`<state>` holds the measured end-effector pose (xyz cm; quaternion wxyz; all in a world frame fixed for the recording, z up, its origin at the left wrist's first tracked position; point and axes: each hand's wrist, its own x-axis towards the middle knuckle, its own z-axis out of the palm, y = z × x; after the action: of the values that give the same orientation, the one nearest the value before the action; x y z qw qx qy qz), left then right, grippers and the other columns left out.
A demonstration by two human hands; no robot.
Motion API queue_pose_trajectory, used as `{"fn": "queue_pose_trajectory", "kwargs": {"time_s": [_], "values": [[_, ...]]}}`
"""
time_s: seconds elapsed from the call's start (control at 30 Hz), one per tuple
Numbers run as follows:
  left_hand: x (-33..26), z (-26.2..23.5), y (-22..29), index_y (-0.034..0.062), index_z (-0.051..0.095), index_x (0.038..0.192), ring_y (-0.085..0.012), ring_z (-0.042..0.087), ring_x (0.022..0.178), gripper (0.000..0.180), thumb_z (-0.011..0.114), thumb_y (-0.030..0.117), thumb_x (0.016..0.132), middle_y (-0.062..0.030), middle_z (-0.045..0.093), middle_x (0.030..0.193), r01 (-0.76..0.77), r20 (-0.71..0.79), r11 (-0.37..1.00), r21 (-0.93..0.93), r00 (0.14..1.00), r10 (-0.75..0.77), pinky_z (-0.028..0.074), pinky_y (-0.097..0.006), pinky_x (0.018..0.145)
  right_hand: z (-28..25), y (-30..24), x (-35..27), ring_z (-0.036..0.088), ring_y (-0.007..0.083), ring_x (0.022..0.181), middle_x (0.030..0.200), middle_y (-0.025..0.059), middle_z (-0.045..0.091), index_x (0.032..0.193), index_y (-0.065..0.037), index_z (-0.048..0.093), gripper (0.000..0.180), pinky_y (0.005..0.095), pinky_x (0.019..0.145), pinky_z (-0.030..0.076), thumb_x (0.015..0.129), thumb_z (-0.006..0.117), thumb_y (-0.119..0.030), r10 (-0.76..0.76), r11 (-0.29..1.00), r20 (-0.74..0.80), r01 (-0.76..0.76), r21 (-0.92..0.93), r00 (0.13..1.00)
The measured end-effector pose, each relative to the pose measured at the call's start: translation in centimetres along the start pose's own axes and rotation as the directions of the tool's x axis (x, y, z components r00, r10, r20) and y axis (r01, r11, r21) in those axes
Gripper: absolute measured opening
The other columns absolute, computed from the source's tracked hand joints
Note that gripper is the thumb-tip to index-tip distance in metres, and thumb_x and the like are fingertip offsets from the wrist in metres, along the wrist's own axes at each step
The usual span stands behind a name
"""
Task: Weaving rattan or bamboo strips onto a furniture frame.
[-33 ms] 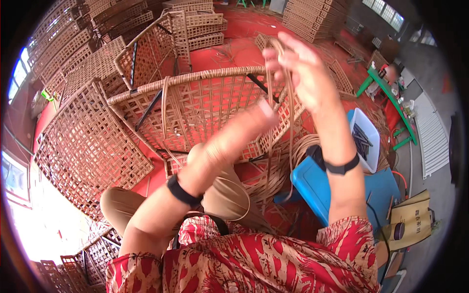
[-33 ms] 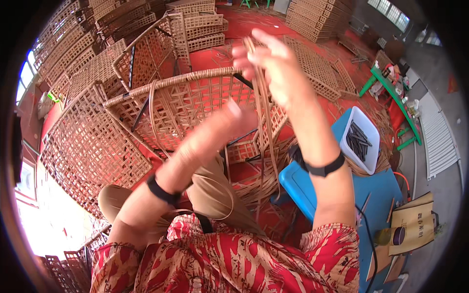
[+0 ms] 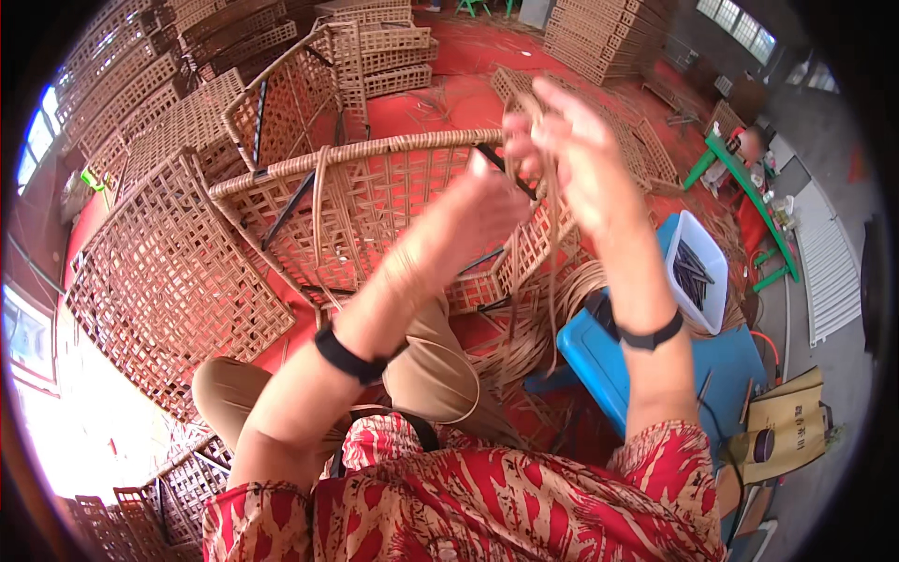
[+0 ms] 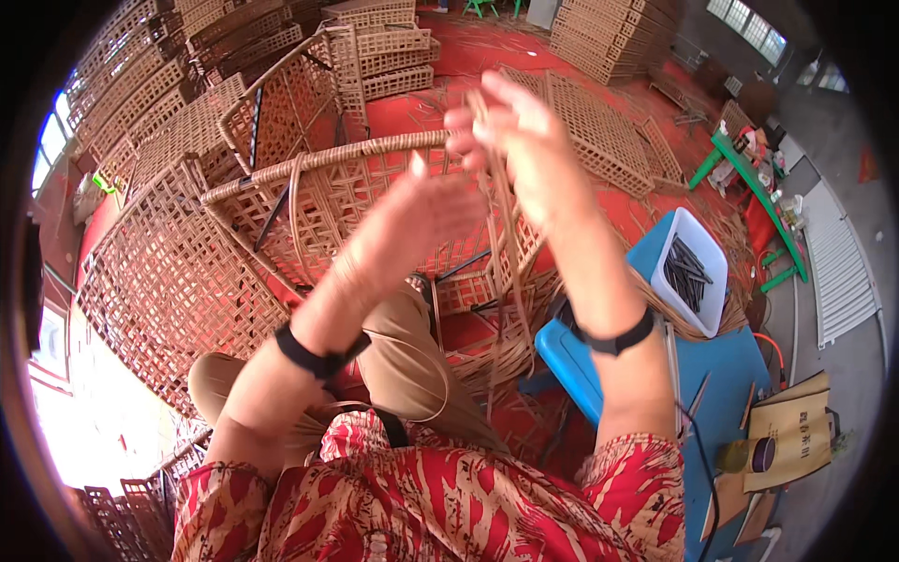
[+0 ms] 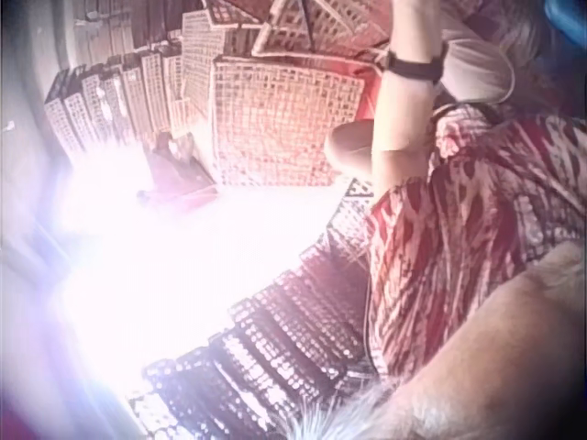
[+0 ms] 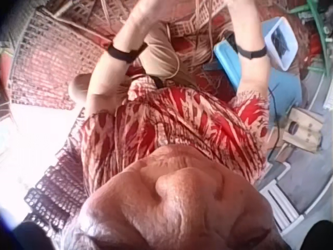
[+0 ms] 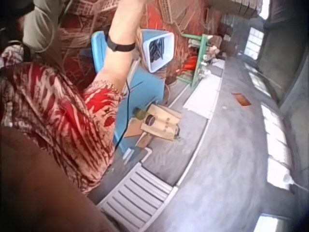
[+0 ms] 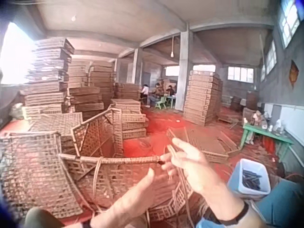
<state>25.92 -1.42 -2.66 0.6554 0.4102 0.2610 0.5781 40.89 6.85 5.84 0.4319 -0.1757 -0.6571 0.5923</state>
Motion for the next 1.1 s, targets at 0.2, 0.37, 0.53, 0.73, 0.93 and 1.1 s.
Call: {"fn": "queue_pose_trajectory", "kwargs": {"time_s": [0.2,0.37,0.53,0.73,0.93,1.1], "values": [[4.3,-2.8,6.9,-0.0066,0.044,0.127,-0.0254,0.064,0.099,0.055,0.035,0.042,0.102,-0.0169,0.063,0.112,0.053,-0.15,0.966,-0.254,0.984,-0.093,0.053,-0.04,0.085,5.9,8.7,-11.2,0.065,0.0183,0.089,0.104,0.0122,0.065,0.128,0.0,0.045,0.038,0.0292,0.077,0.051,0.095,0.055,-0.014,0.022,0.993,-0.123,-0.007,0.114,0.992],[4.7,-4.3,10.7,-0.0027,0.053,0.112,-0.0167,0.066,0.075,0.029,0.035,0.018,0.104,-0.0074,0.068,0.09,-0.108,-0.314,0.989,-0.102,0.947,0.071,0.056,-0.032,0.07,7.4,17.9,-18.6,0.064,0.0149,0.087,0.1,0.0087,0.066,0.111,0.001,0.056,0.019,0.0262,0.077,0.052,0.093,0.051,0.0,0.521,0.853,-0.181,-0.516,0.074,0.834],[1.4,-1.7,7.2,-0.0005,0.056,0.113,-0.0108,0.059,0.065,0.027,0.039,0.016,0.102,-0.0041,0.063,0.079,-0.225,-0.192,0.937,0.268,0.94,0.281,0.051,-0.026,0.062,3.1,15.8,-14.7,0.06,0.0181,0.11,0.118,0.0118,0.064,0.124,0.002,0.057,0.037,0.0304,0.086,0.049,0.09,0.058,-0.013,0.282,0.956,-0.372,-0.292,0.028,0.885],[-4.2,1.3,-5.3,-0.0007,0.057,0.105,-0.0194,0.068,0.068,0.02,0.046,0.015,0.099,-0.0112,0.067,0.08,0.027,-0.183,0.953,0.302,0.983,0.03,0.055,-0.031,0.061,2.2,7.0,-4.2,0.066,0.022,0.093,0.106,0.0124,0.067,0.116,-0.001,0.061,0.037,0.0346,0.079,0.053,0.093,0.058,-0.03,0.384,0.842,0.057,-0.375,0.388,0.922],[-9.8,2.0,-14.1,0.0042,0.065,0.093,-0.0264,0.069,0.079,0.016,0.056,0.017,0.089,-0.0134,0.069,0.086,-0.32,0.395,0.485,0.814,0.917,-0.057,0.055,-0.038,0.068,0.3,3.1,4.2,0.064,0.0128,0.069,0.085,0.0065,0.067,0.111,0.001,0.062,0.022,0.021,0.054,0.05,0.094,0.057,-0.013,0.325,0.924,0.016,-0.321,0.209,0.946],[-12.0,5.4,-17.2,0.0087,0.069,0.104,-0.0318,0.066,0.095,0.028,0.06,0.026,0.085,-0.0171,0.068,0.103,-0.238,0.236,0.088,0.967,0.721,-0.652,0.053,-0.041,0.082,-0.6,0.3,9.5,0.058,0.0107,0.062,0.081,0.0057,0.064,0.105,0.0,0.062,0.017,0.0199,0.049,0.044,0.094,0.058,-0.012,0.276,0.944,-0.061,-0.259,0.203,0.959]]}}
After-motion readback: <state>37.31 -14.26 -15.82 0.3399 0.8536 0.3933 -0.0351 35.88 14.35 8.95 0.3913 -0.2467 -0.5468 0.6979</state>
